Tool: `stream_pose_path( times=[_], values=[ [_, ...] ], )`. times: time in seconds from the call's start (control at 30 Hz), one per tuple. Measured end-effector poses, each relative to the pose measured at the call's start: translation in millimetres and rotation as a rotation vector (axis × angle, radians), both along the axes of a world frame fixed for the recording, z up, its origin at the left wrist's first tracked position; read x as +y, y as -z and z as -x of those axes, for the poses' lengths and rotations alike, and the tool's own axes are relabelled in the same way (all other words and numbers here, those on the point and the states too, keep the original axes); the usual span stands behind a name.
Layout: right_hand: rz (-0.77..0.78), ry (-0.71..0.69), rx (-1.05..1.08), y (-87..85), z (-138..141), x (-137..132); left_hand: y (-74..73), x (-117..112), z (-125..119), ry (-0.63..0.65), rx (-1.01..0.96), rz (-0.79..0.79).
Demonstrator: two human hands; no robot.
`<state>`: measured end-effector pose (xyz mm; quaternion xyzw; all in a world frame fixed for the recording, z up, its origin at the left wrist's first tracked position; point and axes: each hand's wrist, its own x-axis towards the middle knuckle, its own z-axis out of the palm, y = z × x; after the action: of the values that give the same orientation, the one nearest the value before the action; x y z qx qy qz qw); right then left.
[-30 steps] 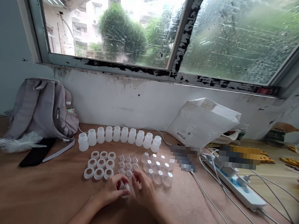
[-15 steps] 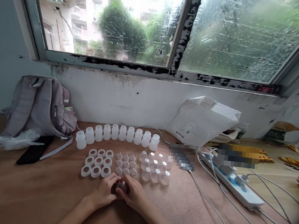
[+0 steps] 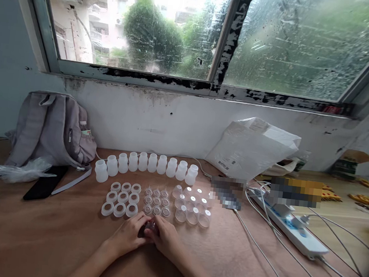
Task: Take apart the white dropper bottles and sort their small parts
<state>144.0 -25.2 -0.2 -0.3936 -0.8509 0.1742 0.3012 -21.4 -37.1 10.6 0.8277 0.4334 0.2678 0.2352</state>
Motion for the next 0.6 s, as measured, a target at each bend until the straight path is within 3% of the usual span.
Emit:
stream_pose_path(
  times=[0.27, 0.6],
  values=[
    [0.027, 0.011, -0.037, 4.5, -0.3, 2.0, 2.1, 0.3, 1.5, 0.009, 0.048, -0.017],
    [0.034, 0.063, 0.066, 14.1, 1.1, 2.5, -2.4, -1.1, 0.7, 0.015, 0.042, -0.017]
  ],
)
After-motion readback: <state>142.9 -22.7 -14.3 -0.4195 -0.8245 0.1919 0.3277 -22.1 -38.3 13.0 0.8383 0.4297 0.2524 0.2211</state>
